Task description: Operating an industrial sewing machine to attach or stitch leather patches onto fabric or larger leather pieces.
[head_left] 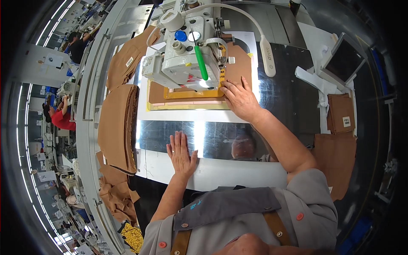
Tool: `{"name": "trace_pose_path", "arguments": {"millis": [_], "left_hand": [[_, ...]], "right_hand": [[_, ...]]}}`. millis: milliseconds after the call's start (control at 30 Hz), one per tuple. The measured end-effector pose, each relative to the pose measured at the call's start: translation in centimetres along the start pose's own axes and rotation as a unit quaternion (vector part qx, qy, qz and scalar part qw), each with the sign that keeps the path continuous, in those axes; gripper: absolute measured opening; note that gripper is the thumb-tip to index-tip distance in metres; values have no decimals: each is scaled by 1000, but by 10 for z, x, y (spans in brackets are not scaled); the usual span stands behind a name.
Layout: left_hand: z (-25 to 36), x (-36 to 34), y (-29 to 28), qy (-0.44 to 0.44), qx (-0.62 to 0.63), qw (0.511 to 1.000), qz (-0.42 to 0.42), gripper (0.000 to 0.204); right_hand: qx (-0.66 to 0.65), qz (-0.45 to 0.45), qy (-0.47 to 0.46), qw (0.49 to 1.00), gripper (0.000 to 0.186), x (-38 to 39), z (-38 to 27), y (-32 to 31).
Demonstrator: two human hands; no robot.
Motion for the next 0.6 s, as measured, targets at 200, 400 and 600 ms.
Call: {"name": "trace_pose_path", "arguments": {"millis": [200,400,600], "left_hand": [[6,-3,-5,-13,-14,999,-28,80],[9,-2,-10,-41,-42,997,-55,80],[14,-5,-15,-60,-56,992,-93,80]], "right_hand": [[-4,25,23,999,41,24,-11,-8],[-78,1,67,995,49,72,-14,-24],[-105,-9,94,990,52,115,-1,-36]]}}
Point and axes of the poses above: each hand's wrist, its own x-axis away from the middle knuckle, its own y-axis out of the palm, z = x × y, the point moved 3 cm from there along -x, towards the middle knuckle, and after that the axes turned 11 degrees about -z, right-handed, at the moved point
